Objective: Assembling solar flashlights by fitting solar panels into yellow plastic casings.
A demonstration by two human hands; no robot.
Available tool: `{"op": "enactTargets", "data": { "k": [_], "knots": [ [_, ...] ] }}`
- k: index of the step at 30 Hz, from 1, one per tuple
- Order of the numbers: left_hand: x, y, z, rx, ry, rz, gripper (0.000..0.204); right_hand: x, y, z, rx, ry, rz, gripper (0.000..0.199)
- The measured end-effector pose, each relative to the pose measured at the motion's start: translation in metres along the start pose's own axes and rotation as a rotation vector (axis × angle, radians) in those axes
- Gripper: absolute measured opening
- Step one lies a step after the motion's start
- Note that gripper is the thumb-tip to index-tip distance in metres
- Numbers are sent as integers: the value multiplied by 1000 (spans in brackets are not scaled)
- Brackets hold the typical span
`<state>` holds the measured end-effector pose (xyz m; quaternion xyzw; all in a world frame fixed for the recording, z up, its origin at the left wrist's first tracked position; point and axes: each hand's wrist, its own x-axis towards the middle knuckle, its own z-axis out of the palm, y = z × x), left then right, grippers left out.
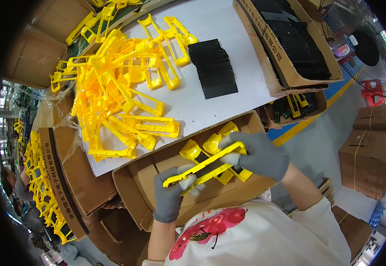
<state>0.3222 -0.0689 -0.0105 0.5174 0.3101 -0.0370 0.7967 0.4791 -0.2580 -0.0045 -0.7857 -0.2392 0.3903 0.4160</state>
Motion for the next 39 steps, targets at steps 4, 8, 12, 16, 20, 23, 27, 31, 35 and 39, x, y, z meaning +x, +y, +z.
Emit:
{"op": "enactTargets", "data": {
  "k": [4,8,12,16,20,23,27,31,35,39],
  "knots": [
    [-1,-9,-3,4,69,-54,30,-10,4,19,-258,189,-128,28],
    [-3,-19,-6,-30,100,-106,27,-8,13,32,-210,201,-101,30],
    [-8,-27,-17,18,75,-122,26,-6,25,45,-232,167,-115,29],
    [-8,-24,-41,158,16,-182,26,-4,32,45,-338,-49,-101,32],
    [13,-19,-110,251,-73,-310,25,38,9,-13,-297,370,-351,31],
    [37,-15,-104,541,-25,-339,27,90,21,-49,-636,521,-372,20],
    [44,-29,-59,1595,176,244,48,121,35,-56,-869,522,-259,25],
    [29,21,-31,1593,218,220,30,121,39,-55,-885,512,-211,29],
    [56,77,-64,1427,597,645,30,122,36,-55,-848,515,-178,27],
    [110,96,-114,1682,436,826,38,120,37,-54,-836,502,-171,28]
  ]
}}
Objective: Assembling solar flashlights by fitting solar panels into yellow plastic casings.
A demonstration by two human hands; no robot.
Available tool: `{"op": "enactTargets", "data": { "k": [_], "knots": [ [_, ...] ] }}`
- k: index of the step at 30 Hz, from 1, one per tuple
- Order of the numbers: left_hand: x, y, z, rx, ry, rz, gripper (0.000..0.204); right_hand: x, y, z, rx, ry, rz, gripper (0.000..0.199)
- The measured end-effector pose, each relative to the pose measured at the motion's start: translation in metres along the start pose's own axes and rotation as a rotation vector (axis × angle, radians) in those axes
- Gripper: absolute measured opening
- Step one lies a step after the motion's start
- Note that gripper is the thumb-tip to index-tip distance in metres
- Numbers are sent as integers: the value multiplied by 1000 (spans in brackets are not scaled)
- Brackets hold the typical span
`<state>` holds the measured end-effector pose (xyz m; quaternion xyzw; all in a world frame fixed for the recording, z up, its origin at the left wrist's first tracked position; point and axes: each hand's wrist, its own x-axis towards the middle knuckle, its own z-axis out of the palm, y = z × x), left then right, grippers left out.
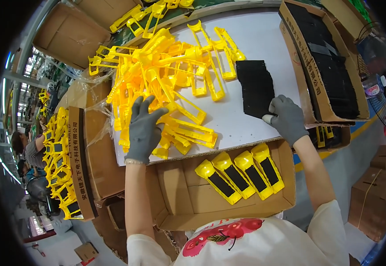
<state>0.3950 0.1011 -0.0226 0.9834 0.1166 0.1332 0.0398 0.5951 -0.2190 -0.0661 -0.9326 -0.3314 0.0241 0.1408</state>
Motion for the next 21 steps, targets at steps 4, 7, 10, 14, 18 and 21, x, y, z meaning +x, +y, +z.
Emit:
{"op": "enactTargets", "data": {
  "k": [4,7,10,14,18,21],
  "knots": [
    [4,-14,11,-22,-67,67,33,-8,-5,-8,181,19,8,28],
    [9,-5,1,-153,64,187,25,-23,-3,-11,384,129,37,26],
    [-9,-2,-6,-361,243,153,20,-38,-30,-37,1028,17,220,18],
    [-27,46,-19,-1177,236,-486,14,-68,-52,-61,1272,-58,202,19],
    [-62,101,-25,-1507,-33,-646,28,-87,-79,-82,1242,-281,222,17],
    [-84,118,-23,-1627,-138,-787,29,-89,-88,-73,1063,-310,88,21]
  ]
}}
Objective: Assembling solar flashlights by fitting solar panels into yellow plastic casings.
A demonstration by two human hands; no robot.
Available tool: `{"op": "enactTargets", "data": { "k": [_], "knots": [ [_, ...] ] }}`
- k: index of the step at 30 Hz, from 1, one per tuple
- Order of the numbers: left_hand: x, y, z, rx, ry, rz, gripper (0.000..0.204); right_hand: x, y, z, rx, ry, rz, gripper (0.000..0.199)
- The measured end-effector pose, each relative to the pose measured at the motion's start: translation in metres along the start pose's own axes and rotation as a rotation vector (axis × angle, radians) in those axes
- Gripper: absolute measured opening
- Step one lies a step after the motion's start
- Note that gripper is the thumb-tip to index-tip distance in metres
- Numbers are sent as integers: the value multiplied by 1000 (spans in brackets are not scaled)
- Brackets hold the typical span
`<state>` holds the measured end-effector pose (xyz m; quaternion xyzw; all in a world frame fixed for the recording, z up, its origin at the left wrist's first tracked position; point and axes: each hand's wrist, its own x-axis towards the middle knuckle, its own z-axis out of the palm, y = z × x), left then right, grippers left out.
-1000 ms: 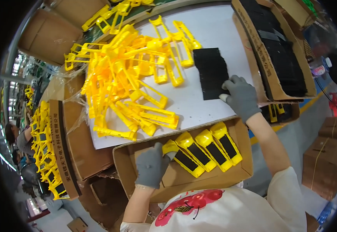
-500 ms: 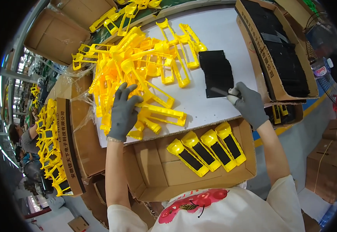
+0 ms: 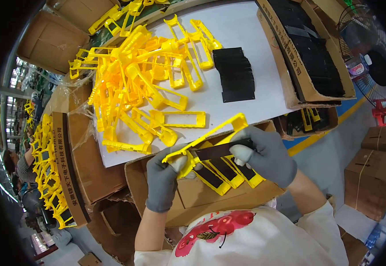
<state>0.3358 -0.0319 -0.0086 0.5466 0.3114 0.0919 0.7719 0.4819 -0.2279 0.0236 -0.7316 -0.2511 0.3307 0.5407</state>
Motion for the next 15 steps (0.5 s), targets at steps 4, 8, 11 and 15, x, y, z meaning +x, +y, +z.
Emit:
{"op": "enactTargets", "data": {
  "k": [4,8,11,15],
  "knots": [
    [-8,9,13,1,-120,-78,29,0,6,0,-155,19,-8,23],
    [-13,7,17,54,-119,-74,29,-4,2,1,-251,13,30,24],
    [-15,3,19,-22,-136,-126,28,-7,4,4,-379,47,-43,22],
    [-17,2,33,59,-89,-131,31,-7,23,12,-475,107,-162,22]
  ]
}}
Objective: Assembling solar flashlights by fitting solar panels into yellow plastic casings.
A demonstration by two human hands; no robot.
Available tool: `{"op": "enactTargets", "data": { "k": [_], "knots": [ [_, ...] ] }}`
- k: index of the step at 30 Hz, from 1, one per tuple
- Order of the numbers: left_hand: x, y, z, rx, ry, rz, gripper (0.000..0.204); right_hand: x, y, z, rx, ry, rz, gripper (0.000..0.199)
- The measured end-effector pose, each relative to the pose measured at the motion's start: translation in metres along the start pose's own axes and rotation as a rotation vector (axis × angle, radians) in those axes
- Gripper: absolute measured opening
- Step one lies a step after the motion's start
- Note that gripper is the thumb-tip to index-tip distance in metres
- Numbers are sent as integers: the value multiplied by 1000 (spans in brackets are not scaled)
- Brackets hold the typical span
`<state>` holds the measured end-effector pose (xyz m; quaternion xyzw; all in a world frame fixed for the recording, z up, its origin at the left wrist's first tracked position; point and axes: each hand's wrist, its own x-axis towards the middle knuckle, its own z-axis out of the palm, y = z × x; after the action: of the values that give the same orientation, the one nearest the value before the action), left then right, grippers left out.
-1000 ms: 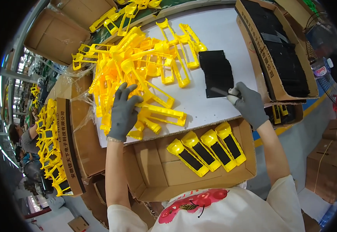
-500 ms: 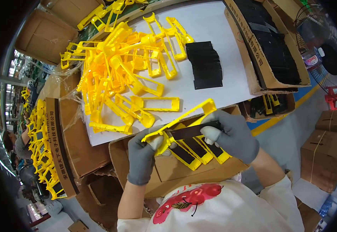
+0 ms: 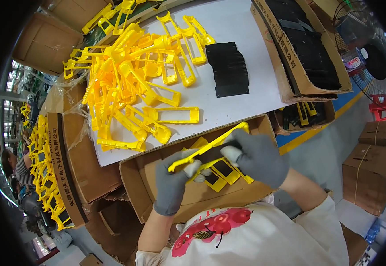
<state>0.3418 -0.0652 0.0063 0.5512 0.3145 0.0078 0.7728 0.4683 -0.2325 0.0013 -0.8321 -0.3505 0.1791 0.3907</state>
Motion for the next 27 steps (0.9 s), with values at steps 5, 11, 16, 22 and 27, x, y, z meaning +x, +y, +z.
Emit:
{"op": "enactTargets", "data": {
  "k": [5,11,16,22,27],
  "knots": [
    [-4,-6,2,-33,83,-6,31,-10,-8,-9,-258,209,34,40],
    [-10,-21,-8,-11,45,-36,31,-5,11,-14,134,-135,162,36],
    [-22,-29,-22,40,-14,-116,27,-30,24,19,127,-82,89,22],
    [-22,-27,-81,149,-54,-235,25,-12,19,6,208,-266,92,31],
    [3,-18,-145,407,-202,-463,24,71,62,-26,-330,150,-99,20]
  ]
}}
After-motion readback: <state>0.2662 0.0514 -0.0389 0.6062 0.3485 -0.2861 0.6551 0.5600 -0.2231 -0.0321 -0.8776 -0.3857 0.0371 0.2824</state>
